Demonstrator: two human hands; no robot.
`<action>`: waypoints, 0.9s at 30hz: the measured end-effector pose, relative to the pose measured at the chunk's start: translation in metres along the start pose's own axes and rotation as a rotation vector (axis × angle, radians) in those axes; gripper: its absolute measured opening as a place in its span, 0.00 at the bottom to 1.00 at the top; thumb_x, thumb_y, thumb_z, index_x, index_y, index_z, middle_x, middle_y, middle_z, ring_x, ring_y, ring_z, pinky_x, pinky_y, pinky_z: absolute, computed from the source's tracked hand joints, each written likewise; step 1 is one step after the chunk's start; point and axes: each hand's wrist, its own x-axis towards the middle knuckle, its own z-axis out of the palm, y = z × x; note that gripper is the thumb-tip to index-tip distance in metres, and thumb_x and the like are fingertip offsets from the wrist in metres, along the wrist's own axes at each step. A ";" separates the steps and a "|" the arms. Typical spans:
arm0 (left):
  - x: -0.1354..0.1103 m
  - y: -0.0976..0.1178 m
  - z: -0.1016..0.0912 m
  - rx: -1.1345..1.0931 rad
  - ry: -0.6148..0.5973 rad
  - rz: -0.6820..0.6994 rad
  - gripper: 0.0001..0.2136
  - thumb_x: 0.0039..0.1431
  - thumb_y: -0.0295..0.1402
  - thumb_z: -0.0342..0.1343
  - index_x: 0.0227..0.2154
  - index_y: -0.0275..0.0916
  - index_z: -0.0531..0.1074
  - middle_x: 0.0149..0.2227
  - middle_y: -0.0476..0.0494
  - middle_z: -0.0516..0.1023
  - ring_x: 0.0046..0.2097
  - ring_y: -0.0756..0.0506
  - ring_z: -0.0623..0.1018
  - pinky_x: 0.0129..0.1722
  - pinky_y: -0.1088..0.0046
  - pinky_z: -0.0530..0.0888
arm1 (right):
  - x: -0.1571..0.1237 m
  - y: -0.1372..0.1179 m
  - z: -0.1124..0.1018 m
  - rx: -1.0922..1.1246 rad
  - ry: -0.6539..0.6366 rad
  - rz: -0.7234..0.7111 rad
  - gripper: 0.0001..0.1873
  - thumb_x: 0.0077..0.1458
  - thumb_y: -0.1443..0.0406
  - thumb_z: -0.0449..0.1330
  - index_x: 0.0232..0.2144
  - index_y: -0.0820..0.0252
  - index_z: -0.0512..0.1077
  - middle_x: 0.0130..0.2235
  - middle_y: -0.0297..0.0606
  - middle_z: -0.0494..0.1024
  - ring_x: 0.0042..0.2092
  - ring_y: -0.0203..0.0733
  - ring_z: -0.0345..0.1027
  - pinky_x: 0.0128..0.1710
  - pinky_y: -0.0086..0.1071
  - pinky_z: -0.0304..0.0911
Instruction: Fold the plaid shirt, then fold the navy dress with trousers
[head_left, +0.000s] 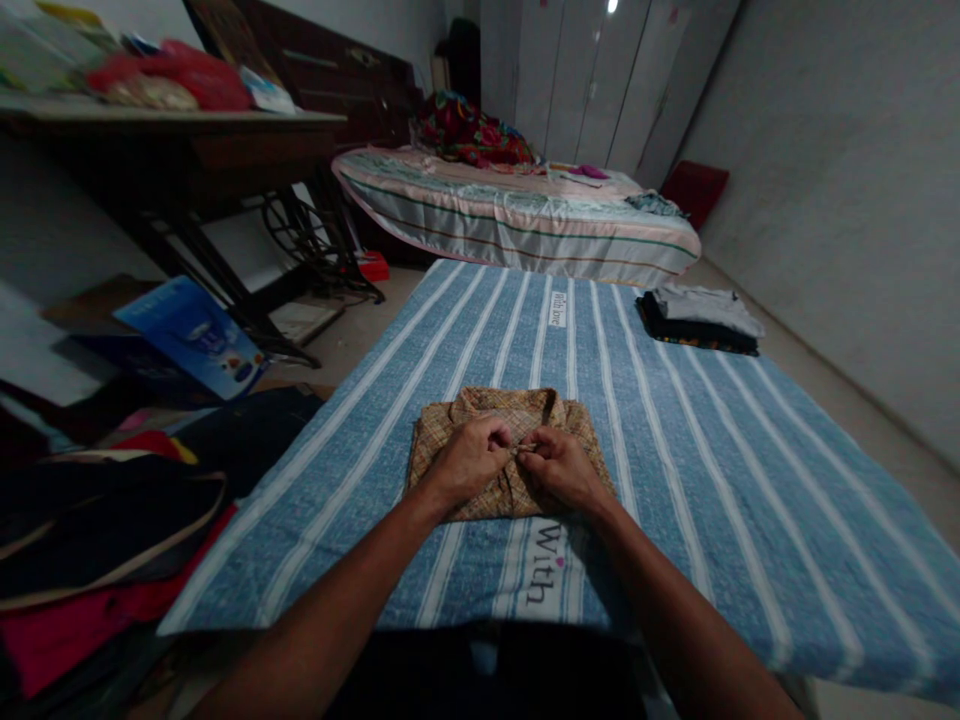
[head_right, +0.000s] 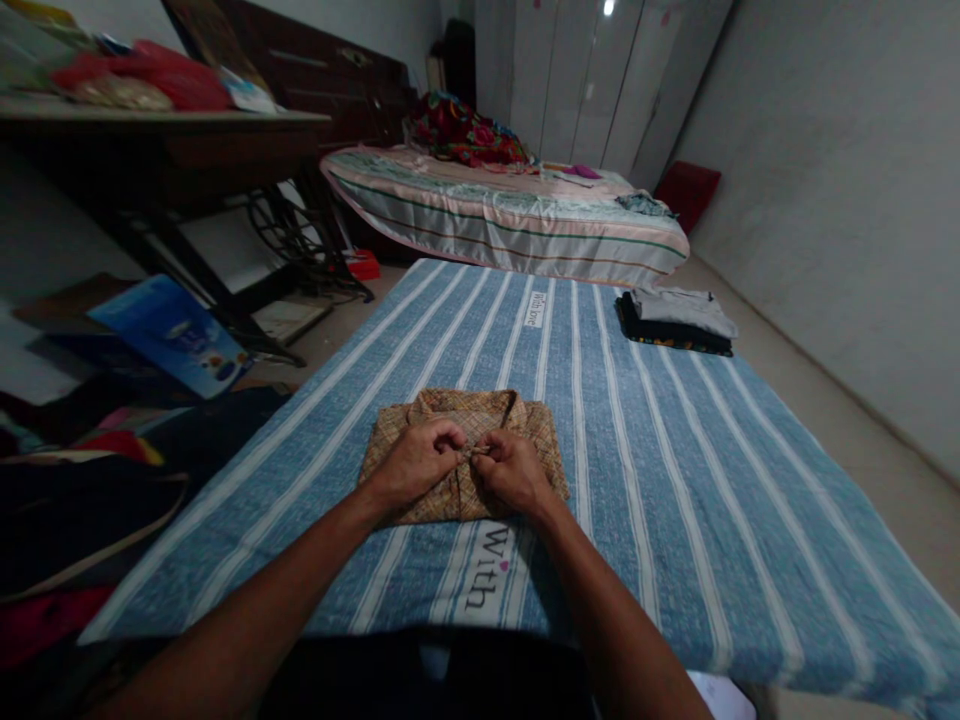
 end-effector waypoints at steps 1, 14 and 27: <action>0.001 0.002 -0.001 0.026 0.001 0.015 0.07 0.41 0.19 0.51 0.22 0.37 0.69 0.22 0.54 0.68 0.26 0.52 0.68 0.26 0.78 0.64 | 0.000 0.000 0.000 0.004 0.000 0.003 0.09 0.43 0.62 0.59 0.27 0.60 0.63 0.15 0.25 0.65 0.16 0.30 0.56 0.14 0.22 0.49; -0.004 0.006 -0.003 0.228 0.028 0.184 0.06 0.45 0.20 0.52 0.25 0.36 0.68 0.30 0.48 0.70 0.29 0.50 0.70 0.29 0.75 0.68 | 0.002 0.005 -0.003 0.012 0.039 0.001 0.10 0.43 0.61 0.61 0.26 0.59 0.64 0.15 0.26 0.66 0.15 0.30 0.57 0.14 0.23 0.49; -0.053 0.013 0.007 0.287 0.125 0.306 0.06 0.52 0.21 0.49 0.31 0.37 0.68 0.45 0.40 0.69 0.43 0.46 0.74 0.42 0.71 0.72 | 0.001 0.002 -0.002 0.020 0.049 0.028 0.10 0.42 0.61 0.60 0.26 0.59 0.63 0.13 0.25 0.65 0.14 0.30 0.55 0.13 0.22 0.49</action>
